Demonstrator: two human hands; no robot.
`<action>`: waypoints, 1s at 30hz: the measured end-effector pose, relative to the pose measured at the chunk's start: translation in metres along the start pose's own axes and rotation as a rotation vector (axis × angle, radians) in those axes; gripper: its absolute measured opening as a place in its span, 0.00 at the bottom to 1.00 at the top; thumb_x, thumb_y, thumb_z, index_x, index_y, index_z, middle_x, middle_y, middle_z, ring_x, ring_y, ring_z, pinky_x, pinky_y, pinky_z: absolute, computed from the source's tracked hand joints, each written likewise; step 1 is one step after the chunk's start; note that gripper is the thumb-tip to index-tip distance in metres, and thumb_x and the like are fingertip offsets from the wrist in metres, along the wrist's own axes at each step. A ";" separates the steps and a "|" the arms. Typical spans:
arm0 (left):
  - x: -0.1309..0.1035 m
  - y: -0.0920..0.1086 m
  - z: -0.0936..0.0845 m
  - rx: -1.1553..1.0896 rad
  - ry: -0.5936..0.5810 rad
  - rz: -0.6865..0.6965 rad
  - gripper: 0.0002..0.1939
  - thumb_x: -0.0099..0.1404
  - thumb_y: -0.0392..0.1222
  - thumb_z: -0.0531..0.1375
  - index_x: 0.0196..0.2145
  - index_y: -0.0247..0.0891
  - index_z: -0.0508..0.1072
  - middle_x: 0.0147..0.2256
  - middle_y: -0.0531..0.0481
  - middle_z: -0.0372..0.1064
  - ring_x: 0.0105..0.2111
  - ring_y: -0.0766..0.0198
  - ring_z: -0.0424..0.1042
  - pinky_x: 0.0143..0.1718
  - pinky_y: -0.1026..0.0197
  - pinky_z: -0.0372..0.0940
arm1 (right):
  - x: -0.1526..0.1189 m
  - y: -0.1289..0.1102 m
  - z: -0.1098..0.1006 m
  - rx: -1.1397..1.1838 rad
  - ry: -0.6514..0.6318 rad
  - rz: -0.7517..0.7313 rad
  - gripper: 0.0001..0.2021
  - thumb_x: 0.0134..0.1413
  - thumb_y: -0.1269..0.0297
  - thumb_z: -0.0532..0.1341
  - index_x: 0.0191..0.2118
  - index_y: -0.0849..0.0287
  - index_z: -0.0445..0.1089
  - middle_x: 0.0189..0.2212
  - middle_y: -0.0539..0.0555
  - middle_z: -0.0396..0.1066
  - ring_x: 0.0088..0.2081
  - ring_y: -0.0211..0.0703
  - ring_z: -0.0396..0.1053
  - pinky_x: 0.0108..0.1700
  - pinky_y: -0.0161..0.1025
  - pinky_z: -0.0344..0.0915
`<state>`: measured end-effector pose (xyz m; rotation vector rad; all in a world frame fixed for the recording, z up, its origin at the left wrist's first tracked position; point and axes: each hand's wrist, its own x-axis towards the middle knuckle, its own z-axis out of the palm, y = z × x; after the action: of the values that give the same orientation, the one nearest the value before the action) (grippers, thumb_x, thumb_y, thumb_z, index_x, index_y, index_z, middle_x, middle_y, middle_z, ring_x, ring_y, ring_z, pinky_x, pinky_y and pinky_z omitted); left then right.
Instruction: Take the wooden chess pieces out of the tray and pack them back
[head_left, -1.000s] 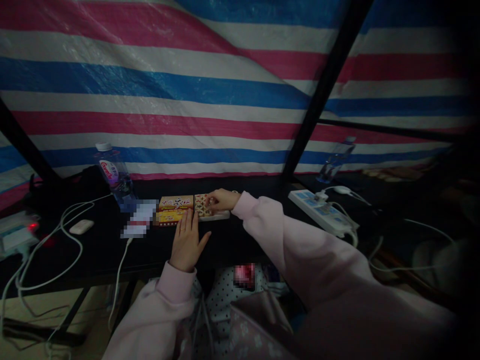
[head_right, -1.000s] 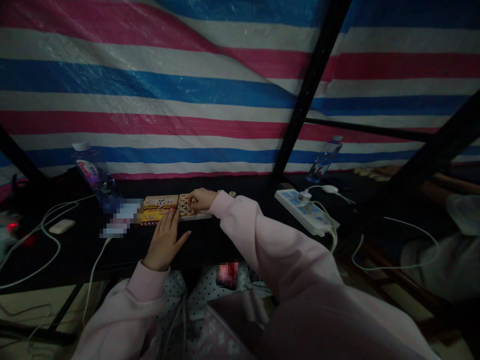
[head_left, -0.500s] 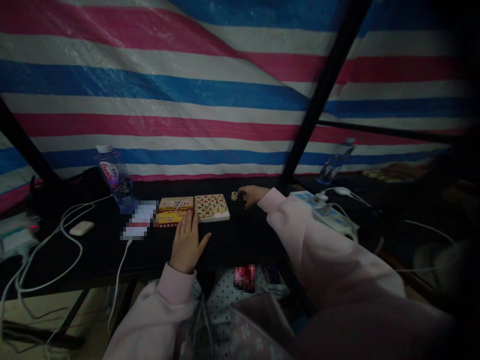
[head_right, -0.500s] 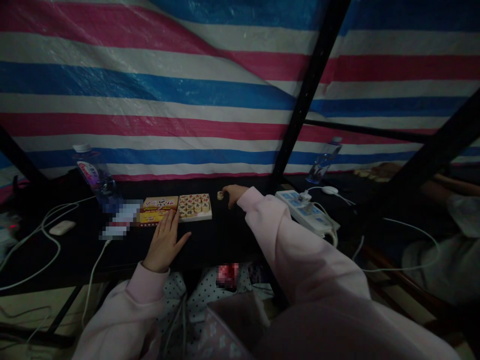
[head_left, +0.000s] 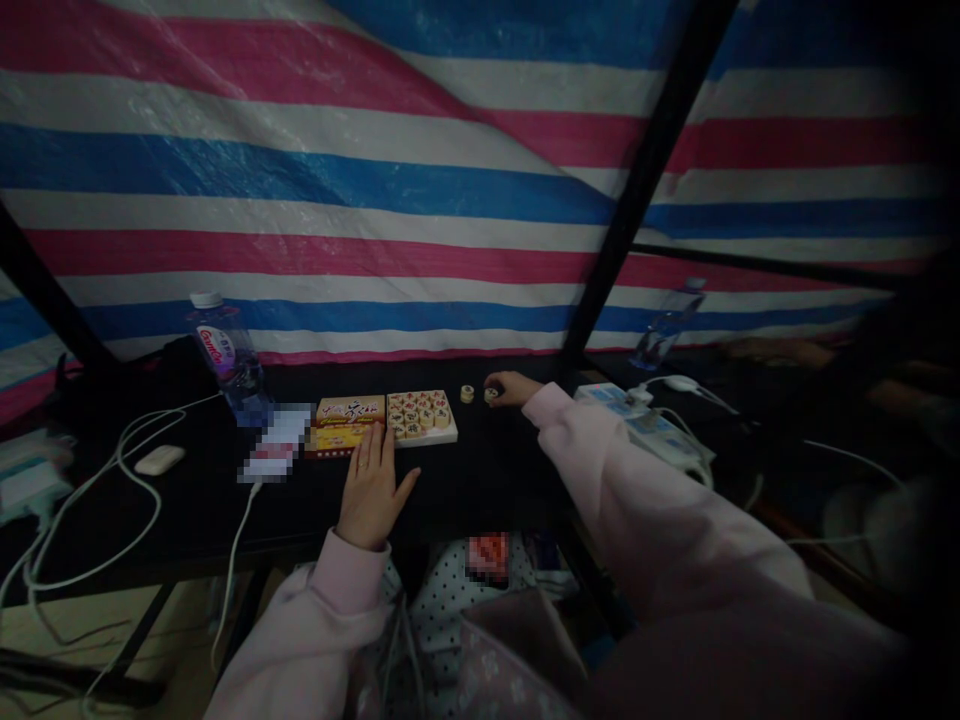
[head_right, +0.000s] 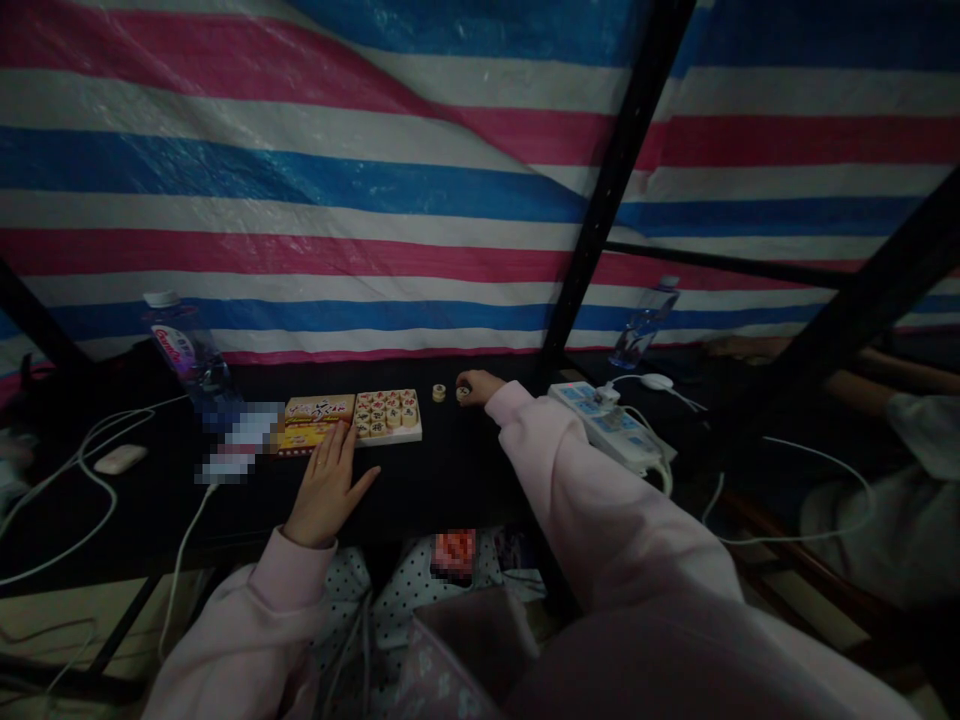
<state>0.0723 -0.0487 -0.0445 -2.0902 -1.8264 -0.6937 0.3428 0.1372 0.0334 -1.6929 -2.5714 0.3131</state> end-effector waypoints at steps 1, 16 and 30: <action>0.000 0.000 0.000 0.000 0.003 0.002 0.34 0.64 0.55 0.48 0.61 0.30 0.50 0.61 0.36 0.47 0.62 0.52 0.46 0.58 0.48 0.51 | 0.002 -0.001 0.001 0.008 0.005 0.001 0.19 0.40 0.68 0.65 0.43 0.62 0.70 0.40 0.56 0.72 0.42 0.43 0.69 0.41 0.33 0.63; 0.000 0.000 0.001 0.018 -0.004 0.004 0.35 0.64 0.55 0.49 0.60 0.28 0.51 0.61 0.35 0.47 0.61 0.51 0.47 0.58 0.48 0.52 | -0.029 -0.097 -0.003 0.275 0.089 -0.186 0.17 0.35 0.61 0.68 0.35 0.63 0.73 0.27 0.50 0.72 0.29 0.36 0.68 0.31 0.30 0.60; 0.001 0.001 -0.002 0.001 -0.007 0.007 0.35 0.63 0.54 0.49 0.60 0.27 0.51 0.61 0.35 0.47 0.62 0.52 0.46 0.59 0.49 0.50 | -0.018 -0.136 0.011 -0.002 -0.054 -0.115 0.18 0.37 0.54 0.65 0.37 0.57 0.71 0.32 0.51 0.73 0.34 0.41 0.70 0.29 0.30 0.58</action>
<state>0.0727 -0.0494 -0.0423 -2.0998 -1.8213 -0.6843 0.2258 0.0674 0.0499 -1.5501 -2.6946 0.3550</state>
